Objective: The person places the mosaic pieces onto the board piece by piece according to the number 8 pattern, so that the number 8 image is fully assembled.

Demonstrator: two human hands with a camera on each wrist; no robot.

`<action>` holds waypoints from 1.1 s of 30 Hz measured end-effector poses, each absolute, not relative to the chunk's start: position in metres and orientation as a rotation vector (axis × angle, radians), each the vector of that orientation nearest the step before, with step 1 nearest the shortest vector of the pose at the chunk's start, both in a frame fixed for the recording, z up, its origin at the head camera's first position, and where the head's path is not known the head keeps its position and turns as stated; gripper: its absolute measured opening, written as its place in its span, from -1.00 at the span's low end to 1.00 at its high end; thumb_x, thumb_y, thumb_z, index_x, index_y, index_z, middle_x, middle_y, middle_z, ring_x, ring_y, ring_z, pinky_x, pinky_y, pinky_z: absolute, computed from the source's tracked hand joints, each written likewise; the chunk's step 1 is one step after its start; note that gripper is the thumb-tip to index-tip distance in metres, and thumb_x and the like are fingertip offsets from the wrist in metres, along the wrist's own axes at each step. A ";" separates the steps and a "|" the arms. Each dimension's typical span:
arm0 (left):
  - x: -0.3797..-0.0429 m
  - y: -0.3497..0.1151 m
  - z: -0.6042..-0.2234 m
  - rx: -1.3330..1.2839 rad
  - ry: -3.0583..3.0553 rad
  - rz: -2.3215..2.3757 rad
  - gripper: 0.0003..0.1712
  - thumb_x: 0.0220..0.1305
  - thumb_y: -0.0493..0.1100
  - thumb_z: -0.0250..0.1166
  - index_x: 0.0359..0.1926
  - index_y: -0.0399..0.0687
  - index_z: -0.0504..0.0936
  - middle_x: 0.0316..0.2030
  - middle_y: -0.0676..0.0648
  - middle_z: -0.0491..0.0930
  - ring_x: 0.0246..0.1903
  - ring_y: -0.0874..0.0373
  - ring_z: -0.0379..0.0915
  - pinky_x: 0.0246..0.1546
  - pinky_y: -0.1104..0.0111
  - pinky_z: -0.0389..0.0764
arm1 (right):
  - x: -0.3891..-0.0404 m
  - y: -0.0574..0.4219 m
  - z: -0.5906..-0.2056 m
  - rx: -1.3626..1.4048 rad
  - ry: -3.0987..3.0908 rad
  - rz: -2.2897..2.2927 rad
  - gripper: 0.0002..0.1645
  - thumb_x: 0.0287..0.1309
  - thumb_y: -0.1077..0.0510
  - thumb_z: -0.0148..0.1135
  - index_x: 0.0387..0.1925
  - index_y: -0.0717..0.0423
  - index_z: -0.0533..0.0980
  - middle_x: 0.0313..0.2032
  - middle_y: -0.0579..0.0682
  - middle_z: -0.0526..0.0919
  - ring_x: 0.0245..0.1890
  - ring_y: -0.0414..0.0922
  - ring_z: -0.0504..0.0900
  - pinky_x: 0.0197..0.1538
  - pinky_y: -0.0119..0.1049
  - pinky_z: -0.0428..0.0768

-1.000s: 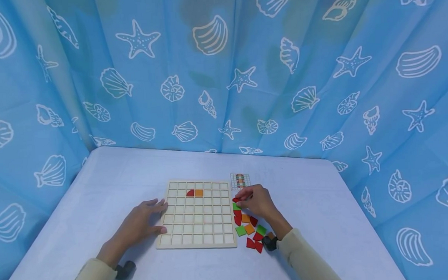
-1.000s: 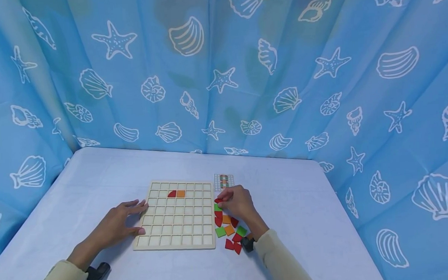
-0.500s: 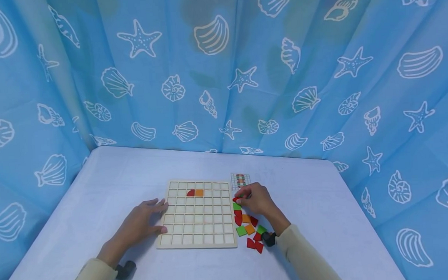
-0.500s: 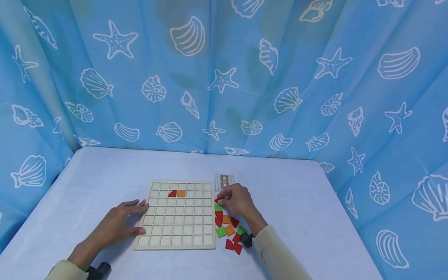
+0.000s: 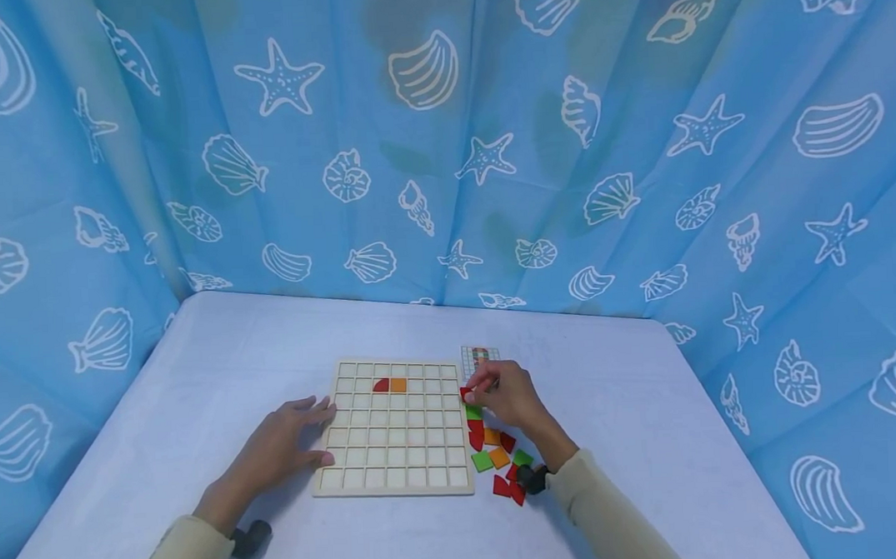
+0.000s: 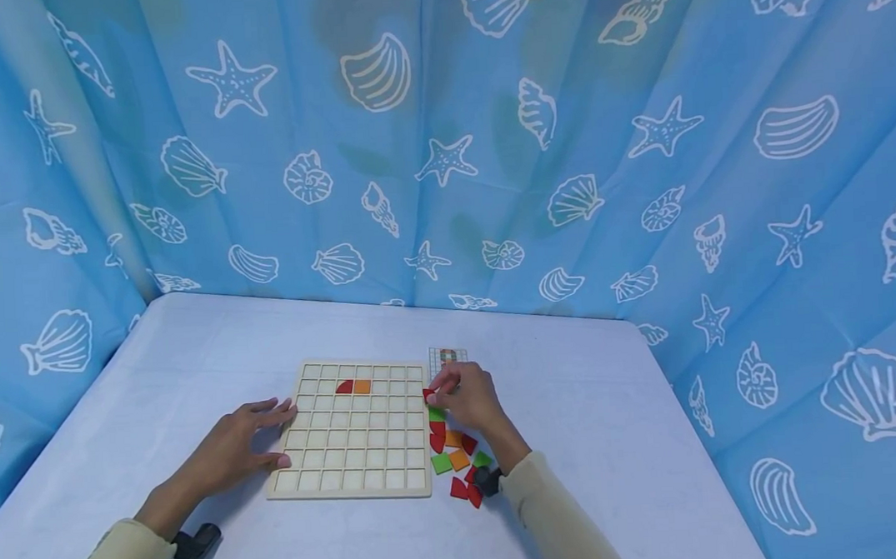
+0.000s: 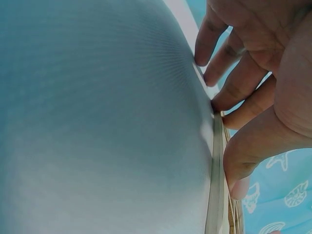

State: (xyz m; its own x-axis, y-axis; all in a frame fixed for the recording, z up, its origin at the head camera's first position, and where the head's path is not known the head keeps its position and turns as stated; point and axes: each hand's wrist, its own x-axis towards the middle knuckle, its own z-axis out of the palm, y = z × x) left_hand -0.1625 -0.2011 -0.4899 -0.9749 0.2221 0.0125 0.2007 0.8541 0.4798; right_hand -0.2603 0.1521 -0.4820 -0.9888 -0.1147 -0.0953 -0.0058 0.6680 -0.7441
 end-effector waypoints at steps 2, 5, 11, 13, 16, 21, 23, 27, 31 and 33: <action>-0.162 -0.201 -0.490 0.341 2.982 0.767 -0.07 0.03 -0.04 0.68 0.43 -0.14 0.56 0.46 -0.25 0.50 0.47 -0.39 0.36 0.43 -0.27 0.44 | -0.260 0.148 -0.482 -0.119 2.733 -1.259 -0.80 0.21 0.22 0.56 -0.25 -0.08 0.66 -0.32 -0.05 0.67 -0.22 -0.08 0.58 -0.31 -0.37 0.64; -0.163 -0.201 -0.490 0.340 2.980 0.766 -0.07 0.03 -0.04 0.68 0.43 -0.13 0.56 0.46 -0.26 0.50 0.47 -0.40 0.35 0.42 -0.28 0.44 | -0.261 0.141 -0.481 -0.136 2.724 -1.296 -0.80 0.21 0.22 0.56 -0.25 -0.10 0.67 -0.32 -0.06 0.68 -0.26 -0.05 0.58 -0.33 -0.35 0.63; -0.163 -0.203 -0.491 0.339 2.974 0.770 -0.07 0.04 -0.04 0.68 0.43 -0.13 0.56 0.46 -0.25 0.50 0.48 -0.39 0.35 0.43 -0.27 0.44 | -0.266 0.124 -0.482 -0.228 2.762 -1.324 -0.89 0.21 0.20 0.56 -0.30 -0.06 0.74 -0.33 -0.09 0.68 -0.22 -0.11 0.57 -0.25 -0.23 0.65; -0.163 -0.203 -0.492 0.340 2.974 0.771 -0.07 0.04 -0.04 0.68 0.44 -0.13 0.55 0.46 -0.25 0.50 0.48 -0.39 0.35 0.43 -0.27 0.44 | -0.268 0.118 -0.482 -0.256 2.773 -1.324 -0.92 0.21 0.20 0.56 -0.30 -0.03 0.76 -0.36 -0.09 0.70 -0.22 -0.13 0.59 -0.07 -0.09 0.71; -0.164 -0.203 -0.492 0.341 2.974 0.767 -0.07 0.05 -0.04 0.68 0.44 -0.12 0.55 0.47 -0.25 0.49 0.48 -0.39 0.34 0.43 -0.28 0.44 | -0.270 0.109 -0.482 -0.272 2.780 -1.327 -0.94 0.20 0.19 0.57 -0.31 -0.02 0.79 -0.44 -0.08 0.73 -0.28 -0.10 0.63 0.32 0.09 0.58; -0.164 -0.203 -0.493 0.333 2.967 0.767 -0.07 0.05 -0.03 0.68 0.45 -0.11 0.55 0.48 -0.24 0.48 0.49 -0.39 0.33 0.44 -0.28 0.43 | -0.273 0.095 -0.484 -0.204 2.774 -1.301 -0.94 0.19 0.17 0.58 -0.33 -0.06 0.80 -0.46 -0.11 0.72 -0.27 -0.12 0.61 -0.02 -0.11 0.65; -0.164 -0.203 -0.493 0.327 2.964 0.767 -0.07 0.05 -0.03 0.68 0.45 -0.11 0.54 0.48 -0.23 0.48 0.50 -0.38 0.32 0.44 -0.28 0.42 | -0.274 0.089 -0.485 -0.160 2.770 -1.280 -0.94 0.20 0.16 0.58 -0.34 -0.08 0.79 -0.46 -0.10 0.70 -0.26 -0.12 0.59 -0.27 -0.23 0.58; -0.165 -0.203 -0.493 0.318 2.964 0.763 -0.06 0.05 -0.04 0.68 0.45 -0.11 0.54 0.48 -0.24 0.48 0.50 -0.38 0.32 0.45 -0.27 0.42 | -0.276 0.080 -0.485 -0.118 2.769 -1.234 -0.94 0.19 0.16 0.57 -0.35 -0.07 0.78 -0.46 -0.06 0.69 -0.34 -0.09 0.60 -0.37 -0.31 0.52; -0.165 -0.203 -0.494 0.310 2.958 0.771 -0.07 0.06 -0.03 0.67 0.45 -0.10 0.54 0.49 -0.24 0.47 0.50 -0.38 0.31 0.45 -0.28 0.42 | -0.277 0.073 -0.485 -0.104 2.775 -1.180 -0.93 0.19 0.18 0.57 -0.36 -0.05 0.77 -0.47 -0.07 0.69 -0.38 -0.10 0.60 -0.33 -0.29 0.51; -0.165 -0.203 -0.494 0.309 2.955 0.774 -0.07 0.06 -0.02 0.67 0.46 -0.10 0.54 0.49 -0.23 0.47 0.51 -0.38 0.31 0.45 -0.28 0.42 | -0.277 0.071 -0.485 -0.101 2.783 -1.163 -0.92 0.18 0.18 0.57 -0.37 -0.05 0.77 -0.48 -0.08 0.70 -0.39 -0.11 0.60 -0.33 -0.28 0.51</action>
State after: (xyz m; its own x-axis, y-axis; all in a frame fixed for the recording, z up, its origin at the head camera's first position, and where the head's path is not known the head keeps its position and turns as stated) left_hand -0.1648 -0.2032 -0.4942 -0.9772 0.2117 -0.0180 0.1757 0.8528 0.4918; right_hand -0.2766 0.0707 -0.4848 -0.9901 -0.1091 -0.0885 -0.0137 0.7018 -0.7122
